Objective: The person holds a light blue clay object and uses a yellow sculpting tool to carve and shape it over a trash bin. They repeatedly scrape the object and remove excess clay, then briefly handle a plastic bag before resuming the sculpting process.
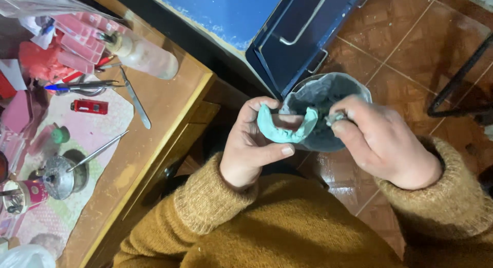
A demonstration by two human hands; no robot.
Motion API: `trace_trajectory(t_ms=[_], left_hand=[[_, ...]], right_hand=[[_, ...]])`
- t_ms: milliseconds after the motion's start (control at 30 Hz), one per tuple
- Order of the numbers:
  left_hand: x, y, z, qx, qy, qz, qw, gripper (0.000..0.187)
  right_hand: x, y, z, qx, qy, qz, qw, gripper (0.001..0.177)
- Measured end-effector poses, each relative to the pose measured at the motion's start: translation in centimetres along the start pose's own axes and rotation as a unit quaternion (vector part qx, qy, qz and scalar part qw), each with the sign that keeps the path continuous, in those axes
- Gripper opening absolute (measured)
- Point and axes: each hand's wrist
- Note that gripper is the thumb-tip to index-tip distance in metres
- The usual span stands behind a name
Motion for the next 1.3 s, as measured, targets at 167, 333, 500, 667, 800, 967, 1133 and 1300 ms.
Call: trace_trajectory(t_ms=[167,333,500,667,800,967,1133,1300], left_hand=[[-0.7,0.3,-1.4,-0.024,-0.005,0.053,0.998,0.070],[-0.7,-0.1,-1.1,-0.037,-0.014,0.095,0.995,0.070],[-0.9,-0.6,-0.5,-0.033,-0.038,0.111,0.992,0.072],[-1.2,-0.2,-0.3,-0.010,-0.070,0.140,0.988,0.075],[-2.2,0.0,-0.5,0.009,-0.087,0.130,0.988,0.076],[-2.7,-0.6,-0.7,0.024,-0.096,0.070,0.993,0.076],[-2.9,-0.8,-0.9,0.014,-0.072,0.044,0.996,0.067],[-3.2,-1.1,-1.3,0.018,-0.057,0.015,0.998,0.069]], right_hand=[[0.9,-0.5,4.6,0.163,-0.134,-0.072,0.975,0.013],[1.2,0.7,5.0,0.228,-0.207,-0.086,0.948,0.039],[1.5,1.1,6.1,0.257,-0.271,-0.109,0.921,0.049],[1.6,0.2,6.0,0.269,-0.275,-0.152,0.910,0.047],[2.0,-0.2,6.9,0.266,-0.278,-0.157,0.909,0.043],[2.2,-0.5,7.2,0.257,-0.301,-0.152,0.906,0.053],[2.7,-0.6,8.3,0.216,-0.318,-0.114,0.916,0.055],[2.9,-0.4,9.6,0.202,-0.376,-0.095,0.899,0.058]])
Point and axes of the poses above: each hand's wrist, its own y-axis towards the middle knuckle, its own x-axis out of the back of the hand, z = x × y, and after that the axes turned 4 degrees about -y, right-handed
